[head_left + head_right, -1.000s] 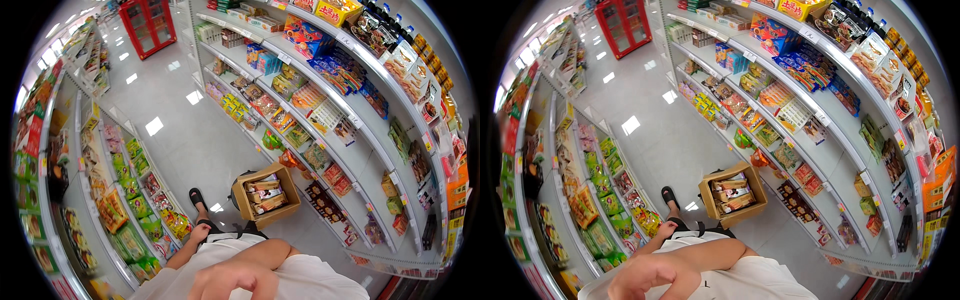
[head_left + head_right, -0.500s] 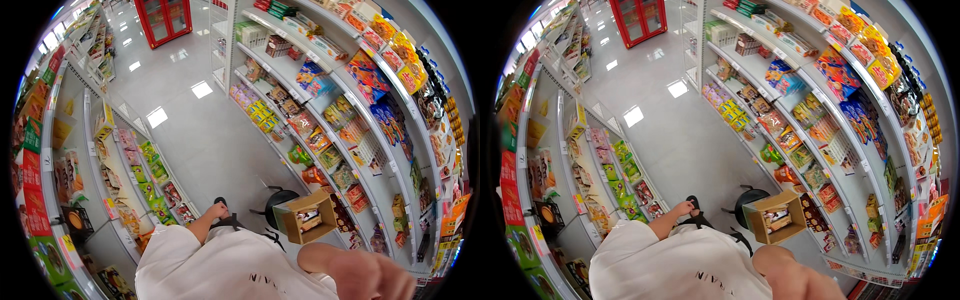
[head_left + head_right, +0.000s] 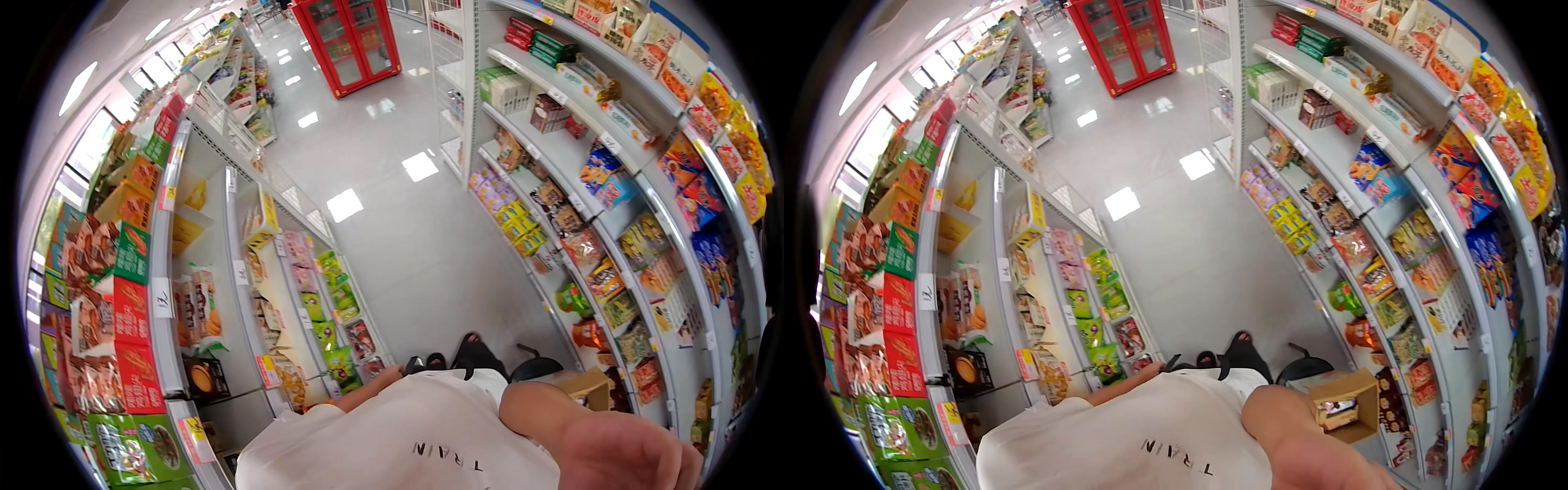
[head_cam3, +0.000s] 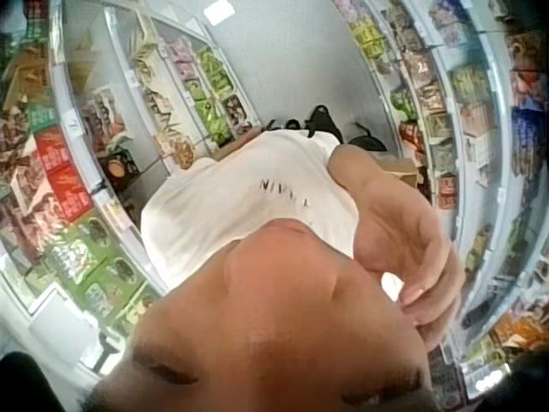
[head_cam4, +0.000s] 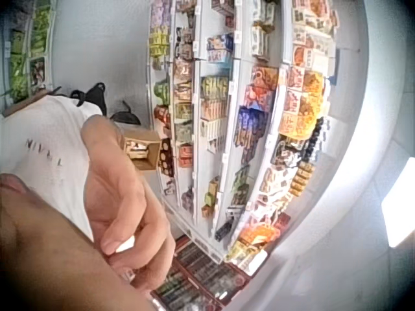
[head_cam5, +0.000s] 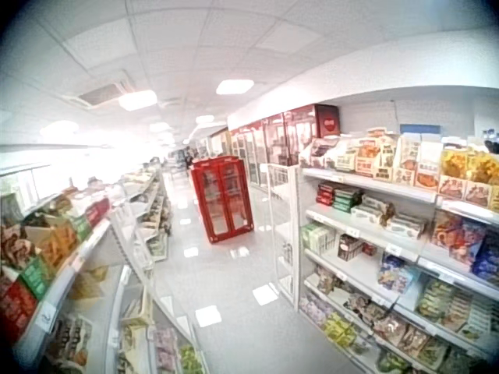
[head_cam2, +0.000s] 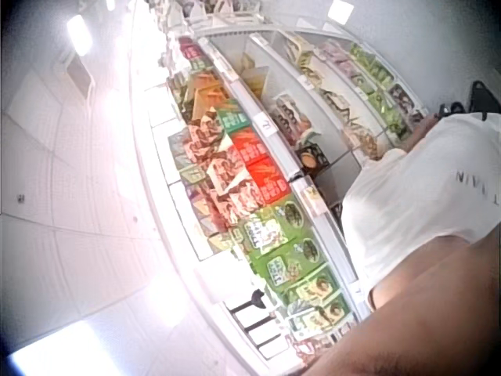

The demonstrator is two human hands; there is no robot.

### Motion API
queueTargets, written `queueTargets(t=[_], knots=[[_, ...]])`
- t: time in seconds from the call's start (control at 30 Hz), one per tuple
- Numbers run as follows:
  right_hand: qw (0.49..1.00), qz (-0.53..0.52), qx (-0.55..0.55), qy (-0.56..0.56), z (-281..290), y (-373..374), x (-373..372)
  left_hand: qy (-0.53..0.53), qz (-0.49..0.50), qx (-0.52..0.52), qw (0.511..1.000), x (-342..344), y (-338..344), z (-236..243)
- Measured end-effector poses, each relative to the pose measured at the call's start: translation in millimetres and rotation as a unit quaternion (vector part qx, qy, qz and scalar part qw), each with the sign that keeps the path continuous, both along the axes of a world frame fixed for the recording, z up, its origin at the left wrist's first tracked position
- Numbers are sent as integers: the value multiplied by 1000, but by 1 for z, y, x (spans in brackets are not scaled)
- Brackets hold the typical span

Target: The person walks through a convenience store aisle carrying a cardboard box. They repeatedly pick various packaged snack items from the shelves and place them into the box. The person moves along the aisle, selecting items from different shelf levels and continuing to fill the box.

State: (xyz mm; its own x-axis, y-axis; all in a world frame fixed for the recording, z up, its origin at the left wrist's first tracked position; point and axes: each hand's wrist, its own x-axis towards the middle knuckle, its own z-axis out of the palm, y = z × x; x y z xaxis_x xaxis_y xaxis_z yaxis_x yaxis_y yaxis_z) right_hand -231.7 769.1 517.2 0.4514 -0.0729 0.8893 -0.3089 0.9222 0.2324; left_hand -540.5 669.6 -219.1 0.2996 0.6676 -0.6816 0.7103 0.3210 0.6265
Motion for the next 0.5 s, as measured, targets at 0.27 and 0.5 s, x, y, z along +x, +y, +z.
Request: queueTargets(t=[0.27, 0.5], knots=[[992, 66, 82, 70, -23, 114, 25, 111, 29, -24, 993, -53, 113, 88], [983, 6, 180, 20, -12, 236, 64, 214, -66, 45, 974, -28, 246, 143]])
